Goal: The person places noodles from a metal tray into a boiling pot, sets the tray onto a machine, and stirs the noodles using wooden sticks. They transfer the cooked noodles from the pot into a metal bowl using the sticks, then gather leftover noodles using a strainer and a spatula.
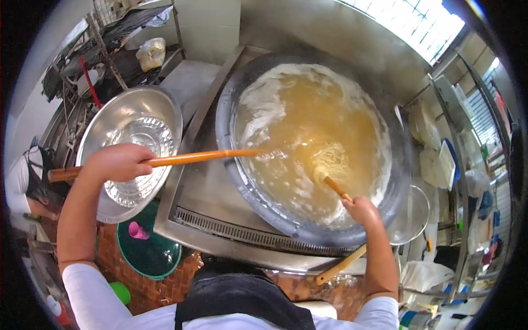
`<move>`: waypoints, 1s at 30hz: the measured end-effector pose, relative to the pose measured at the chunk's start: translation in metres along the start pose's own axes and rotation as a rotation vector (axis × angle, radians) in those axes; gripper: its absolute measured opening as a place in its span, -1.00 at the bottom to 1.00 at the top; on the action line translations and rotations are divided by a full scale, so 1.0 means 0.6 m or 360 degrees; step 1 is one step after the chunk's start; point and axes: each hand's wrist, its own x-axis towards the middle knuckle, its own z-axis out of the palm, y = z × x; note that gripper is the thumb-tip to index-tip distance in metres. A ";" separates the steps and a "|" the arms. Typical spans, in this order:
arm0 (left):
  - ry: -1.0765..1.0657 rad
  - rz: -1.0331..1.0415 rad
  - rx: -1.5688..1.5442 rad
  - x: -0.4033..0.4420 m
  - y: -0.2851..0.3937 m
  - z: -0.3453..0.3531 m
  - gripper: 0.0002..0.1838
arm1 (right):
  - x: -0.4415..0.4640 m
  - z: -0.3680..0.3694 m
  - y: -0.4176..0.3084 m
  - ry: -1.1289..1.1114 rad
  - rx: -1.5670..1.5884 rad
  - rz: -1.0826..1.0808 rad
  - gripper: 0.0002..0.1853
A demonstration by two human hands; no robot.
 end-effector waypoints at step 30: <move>-0.0336 0.0309 -0.2550 0.046 0.001 0.351 -0.66 | -0.337 0.022 -0.241 0.0048 0.1001 0.0019 -0.62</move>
